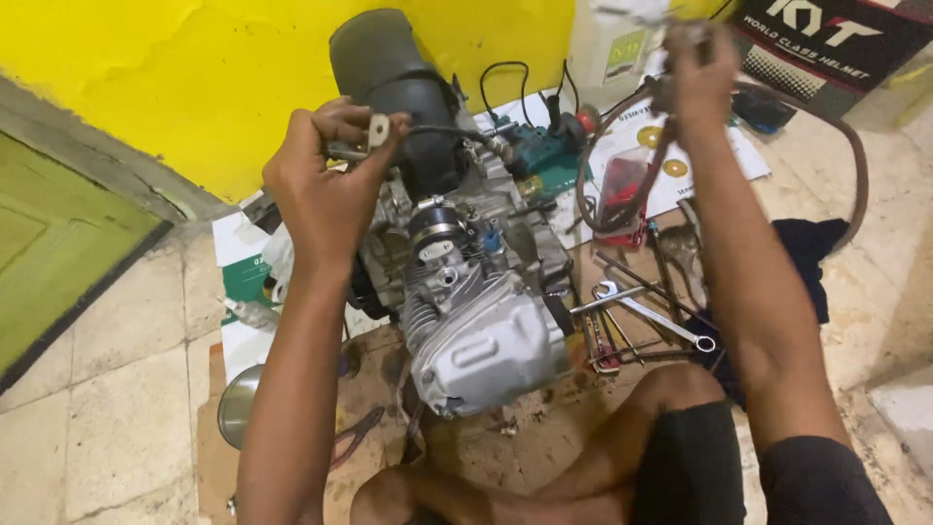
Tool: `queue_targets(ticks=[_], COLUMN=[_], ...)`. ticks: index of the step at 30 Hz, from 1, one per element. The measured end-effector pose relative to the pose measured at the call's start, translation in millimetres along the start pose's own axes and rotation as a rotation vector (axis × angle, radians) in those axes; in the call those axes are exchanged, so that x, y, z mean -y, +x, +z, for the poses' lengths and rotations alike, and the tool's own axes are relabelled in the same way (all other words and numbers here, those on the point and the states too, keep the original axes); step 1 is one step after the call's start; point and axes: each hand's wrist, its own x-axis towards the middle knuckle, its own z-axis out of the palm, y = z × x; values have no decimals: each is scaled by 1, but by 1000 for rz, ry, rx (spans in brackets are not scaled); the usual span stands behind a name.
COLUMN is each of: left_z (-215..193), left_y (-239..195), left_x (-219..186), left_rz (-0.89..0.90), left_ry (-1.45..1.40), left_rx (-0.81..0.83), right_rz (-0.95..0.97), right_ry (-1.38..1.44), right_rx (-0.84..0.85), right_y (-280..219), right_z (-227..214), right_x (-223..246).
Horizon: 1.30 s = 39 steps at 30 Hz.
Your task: The person sits on the floor and works on a motorcycle engine, using a wrench to tighten bolts on the carburetor and other components. They also handle a small black part and a hose, connecting them to the engine.
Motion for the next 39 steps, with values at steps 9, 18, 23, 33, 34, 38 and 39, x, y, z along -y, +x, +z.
queue_targets(ticks=[9,18,23,33,34,38,39], left_z=[6,11,14,19,22,36,39], left_y=[-16,-21,-23,-19,-18,-9,-7], left_x=[0,-2,-4,-9,-7,0,2], left_rz=[201,164,161,135,131,218,211], left_ry=[78,49,54,85,88,285,356], left_rx=[117,123,132,334,333,359,398], right_rz=[-315,1145,804,626,622,-6,-124], right_ry=[-95,-111,-867,-1467,-1469,-618,-318], right_rx=[-446,-864,-43,862,865,803,836], right_y=[89,-49,-88,-41,-45,-86,-97], right_z=[-139,-204,-233,-127,-99,-29,-17], right_x=[-246,-319,-396,-189,-131,74,109])
